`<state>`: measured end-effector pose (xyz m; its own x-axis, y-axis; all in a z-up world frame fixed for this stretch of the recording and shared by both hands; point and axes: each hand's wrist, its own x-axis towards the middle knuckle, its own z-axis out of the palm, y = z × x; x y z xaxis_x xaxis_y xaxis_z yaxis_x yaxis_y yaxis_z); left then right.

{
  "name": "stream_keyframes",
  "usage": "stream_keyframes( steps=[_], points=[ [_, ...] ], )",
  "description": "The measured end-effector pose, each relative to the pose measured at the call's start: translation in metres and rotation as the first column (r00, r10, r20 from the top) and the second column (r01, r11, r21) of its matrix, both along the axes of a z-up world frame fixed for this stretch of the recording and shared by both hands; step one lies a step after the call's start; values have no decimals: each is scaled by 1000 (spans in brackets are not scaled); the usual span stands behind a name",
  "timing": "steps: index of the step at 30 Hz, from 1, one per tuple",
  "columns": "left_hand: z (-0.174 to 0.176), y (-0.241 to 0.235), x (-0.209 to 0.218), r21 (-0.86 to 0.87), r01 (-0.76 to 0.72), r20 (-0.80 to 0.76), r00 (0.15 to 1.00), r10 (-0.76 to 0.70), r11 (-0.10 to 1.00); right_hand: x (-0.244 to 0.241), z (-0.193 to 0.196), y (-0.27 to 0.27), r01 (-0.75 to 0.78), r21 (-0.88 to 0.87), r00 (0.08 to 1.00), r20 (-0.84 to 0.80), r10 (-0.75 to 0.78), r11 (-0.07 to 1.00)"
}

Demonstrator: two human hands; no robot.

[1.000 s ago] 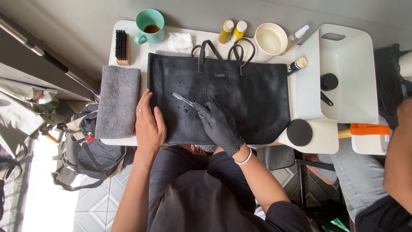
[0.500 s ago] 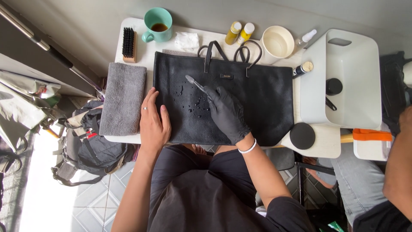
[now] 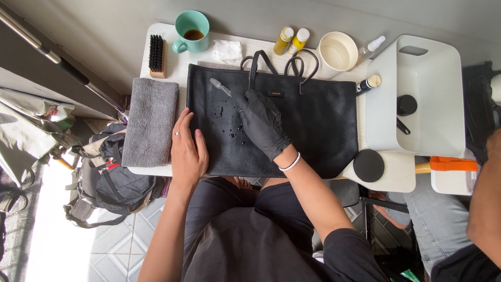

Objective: The person cleans a black tote bag placed on a white table. They use a small brush to apply a liquid solution to the bag's surface and then wipe it with a black cloth. The person also uses a larger brush and a gray towel during the process.

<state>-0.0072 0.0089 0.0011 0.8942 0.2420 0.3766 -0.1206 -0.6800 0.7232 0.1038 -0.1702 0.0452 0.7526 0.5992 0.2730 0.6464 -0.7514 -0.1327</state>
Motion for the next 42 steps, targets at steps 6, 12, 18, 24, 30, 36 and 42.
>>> stream_keyframes(
  steps=[6,12,18,24,30,36,42],
  points=[
    [1,-1,-1,-4,2,4,1000,-2,1000,-25,-16,-2,-16,27,992,-127,19,1000],
    [-8,1,0,1,4,30,1000,-4,1000,-64,-11,-14,-33,4,994,-106,33,999],
    [-1,1,-2,18,18,15,1000,-19,1000,-37,7,-67,96,402,993,19,-114,910],
    [0,-1,-1,10,-3,5,1000,3,1000,35,40,-147,559,275,788,117,-605,782],
    [-4,-2,-1,27,-17,4,1000,17,1000,96,4,-192,518,154,850,19,-527,841],
    [-2,-2,-1,24,-16,-9,1000,16,1000,131,-39,-228,514,452,856,-218,-469,729],
    [-5,-1,0,25,-13,-1,1000,13,1000,90,-14,-218,602,638,797,-451,-401,480]
  ],
)
